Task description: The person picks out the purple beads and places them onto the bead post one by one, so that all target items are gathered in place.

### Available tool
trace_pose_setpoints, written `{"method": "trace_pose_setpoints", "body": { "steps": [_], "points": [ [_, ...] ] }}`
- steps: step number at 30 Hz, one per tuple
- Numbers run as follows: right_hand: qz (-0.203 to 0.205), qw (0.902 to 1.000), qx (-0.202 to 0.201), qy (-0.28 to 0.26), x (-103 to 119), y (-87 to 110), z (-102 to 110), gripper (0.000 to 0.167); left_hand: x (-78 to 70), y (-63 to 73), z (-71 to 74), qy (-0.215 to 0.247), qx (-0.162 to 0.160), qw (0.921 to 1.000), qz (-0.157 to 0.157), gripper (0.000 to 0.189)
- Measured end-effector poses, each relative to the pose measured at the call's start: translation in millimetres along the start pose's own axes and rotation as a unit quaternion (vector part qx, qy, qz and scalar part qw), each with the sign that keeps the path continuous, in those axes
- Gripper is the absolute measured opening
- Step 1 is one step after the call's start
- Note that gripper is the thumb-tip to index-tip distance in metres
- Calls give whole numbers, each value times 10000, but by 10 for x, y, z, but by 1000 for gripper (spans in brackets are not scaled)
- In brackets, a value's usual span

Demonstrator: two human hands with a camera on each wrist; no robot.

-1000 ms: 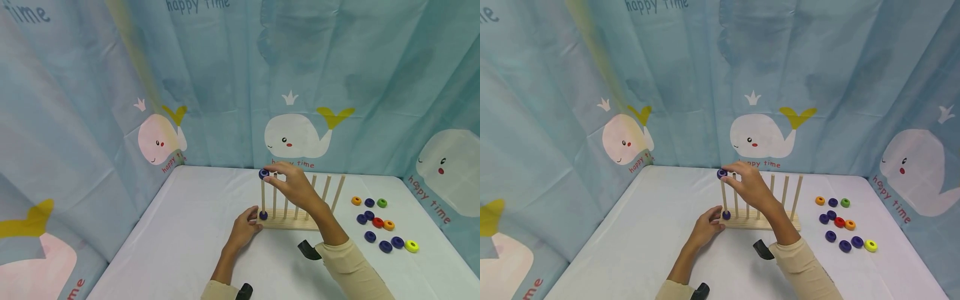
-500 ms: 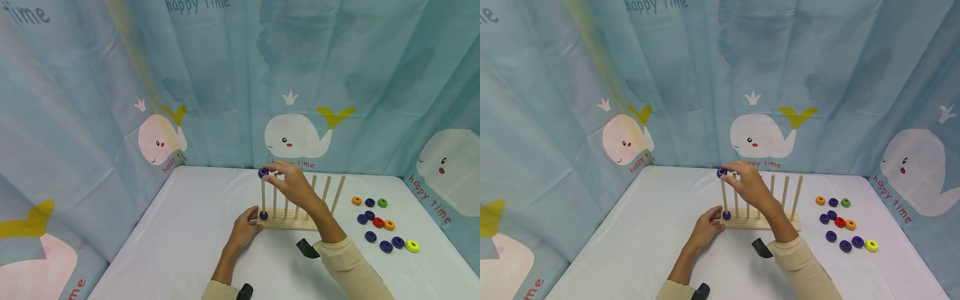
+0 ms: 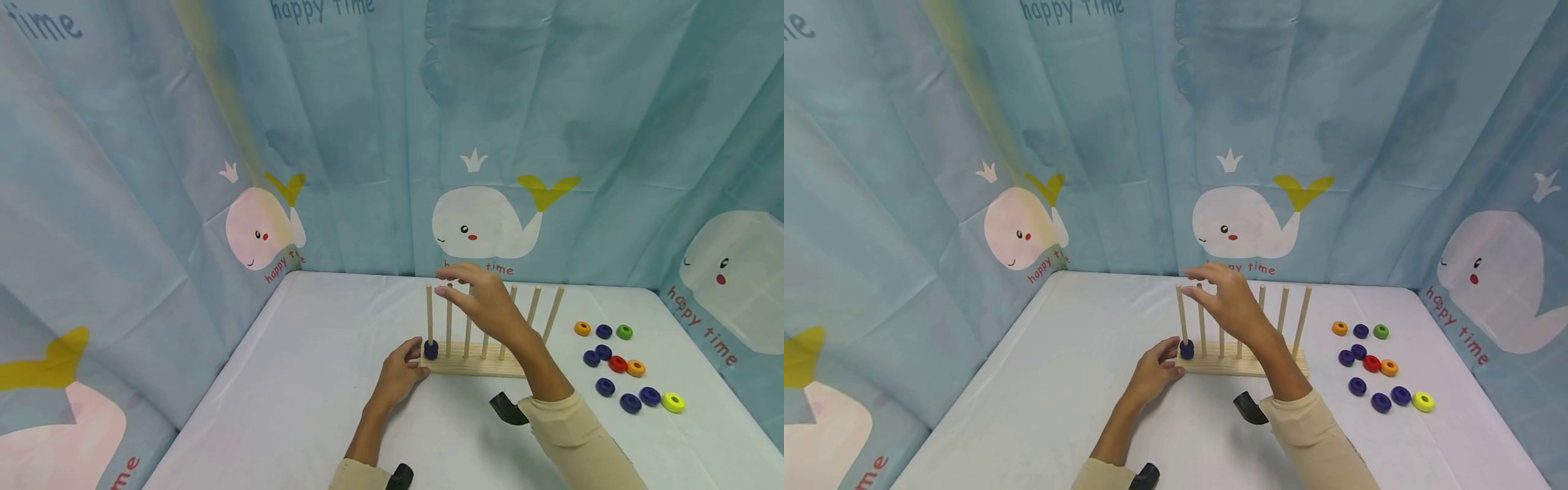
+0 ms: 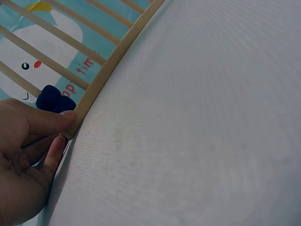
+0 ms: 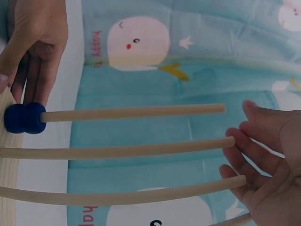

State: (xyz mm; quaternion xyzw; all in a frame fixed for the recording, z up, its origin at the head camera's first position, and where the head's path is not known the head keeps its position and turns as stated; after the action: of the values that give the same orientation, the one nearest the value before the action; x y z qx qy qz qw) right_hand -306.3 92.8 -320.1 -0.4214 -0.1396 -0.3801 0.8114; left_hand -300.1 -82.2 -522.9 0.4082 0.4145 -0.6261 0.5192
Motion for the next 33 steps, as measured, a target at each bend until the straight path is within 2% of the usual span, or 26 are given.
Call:
{"method": "trace_pose_setpoints", "body": {
  "steps": [9,20,29,33],
  "points": [
    [314,9988,-371,-4,51,88,197,33,-4,10,12,9,31,10000,20,63],
    [-38,9947,-1020,127,-87,316,476,34,23,-20,5,-20,26,10000,-52,63],
    [131,9858,-1668,132,-166,546,713,33,50,-23,3,-58,59,10000,-21,64],
    [-6,9851,-1712,171,-226,652,803,34,59,-24,1,-48,51,10000,-25,64]
  ]
}}
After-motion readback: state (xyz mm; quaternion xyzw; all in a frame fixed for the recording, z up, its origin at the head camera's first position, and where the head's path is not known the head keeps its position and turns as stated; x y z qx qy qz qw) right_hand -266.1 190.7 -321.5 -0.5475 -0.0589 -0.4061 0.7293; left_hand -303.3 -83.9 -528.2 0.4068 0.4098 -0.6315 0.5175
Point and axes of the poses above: each hand's wrist, its own y-axis away from the middle knuckle, its own z-axis out of the back of the hand, x = y × z, the point moved 5 cm from there along -y, towards the middle knuckle, and after that the axes turned 1 degree about y, right-handed, at the moved point
